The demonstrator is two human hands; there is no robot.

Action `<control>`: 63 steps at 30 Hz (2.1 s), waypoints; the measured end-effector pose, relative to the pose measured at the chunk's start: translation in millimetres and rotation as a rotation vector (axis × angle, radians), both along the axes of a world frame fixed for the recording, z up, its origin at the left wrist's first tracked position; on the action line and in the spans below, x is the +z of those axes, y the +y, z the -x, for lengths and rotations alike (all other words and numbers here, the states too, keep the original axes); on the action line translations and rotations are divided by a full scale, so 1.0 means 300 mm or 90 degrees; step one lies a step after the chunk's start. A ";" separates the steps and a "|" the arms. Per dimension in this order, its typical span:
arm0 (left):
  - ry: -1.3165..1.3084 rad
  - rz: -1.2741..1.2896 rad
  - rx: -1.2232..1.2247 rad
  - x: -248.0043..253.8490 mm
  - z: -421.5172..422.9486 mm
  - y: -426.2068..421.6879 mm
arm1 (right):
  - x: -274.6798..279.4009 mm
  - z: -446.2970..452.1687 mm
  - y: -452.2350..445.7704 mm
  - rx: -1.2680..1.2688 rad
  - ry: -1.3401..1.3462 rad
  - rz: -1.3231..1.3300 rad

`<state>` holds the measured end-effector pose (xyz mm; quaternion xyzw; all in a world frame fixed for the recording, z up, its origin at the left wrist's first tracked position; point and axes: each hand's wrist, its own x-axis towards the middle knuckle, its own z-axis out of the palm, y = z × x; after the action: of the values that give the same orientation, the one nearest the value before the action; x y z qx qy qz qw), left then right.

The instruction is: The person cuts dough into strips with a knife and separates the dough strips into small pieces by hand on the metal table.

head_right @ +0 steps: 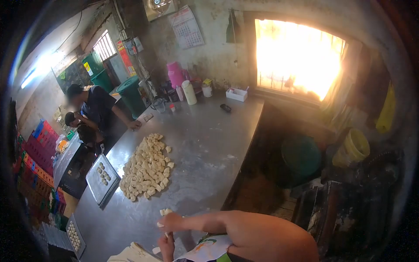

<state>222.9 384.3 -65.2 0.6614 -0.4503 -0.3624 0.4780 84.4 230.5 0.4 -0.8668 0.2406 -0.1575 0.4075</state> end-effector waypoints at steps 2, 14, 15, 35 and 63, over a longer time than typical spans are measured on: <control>-0.154 0.084 -0.100 0.080 0.048 0.007 | -0.044 0.009 -0.079 0.035 0.139 0.052; 0.044 -0.048 0.052 0.104 -0.007 -0.021 | 0.067 0.007 0.058 0.142 -0.282 -0.028; 0.047 -0.051 0.066 0.068 0.003 -0.018 | 0.070 0.009 0.052 0.156 -0.279 -0.035; -0.130 -0.048 0.000 0.155 0.086 -0.053 | 0.056 0.015 0.051 -0.005 -0.147 0.061; -0.262 0.195 0.190 0.174 0.090 -0.013 | 0.033 0.075 0.008 0.064 -0.069 0.148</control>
<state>195.8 380.5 -12.9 0.6997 -0.4852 -0.0742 0.5191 62.0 233.0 10.3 -0.9093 0.1548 -0.2103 0.3239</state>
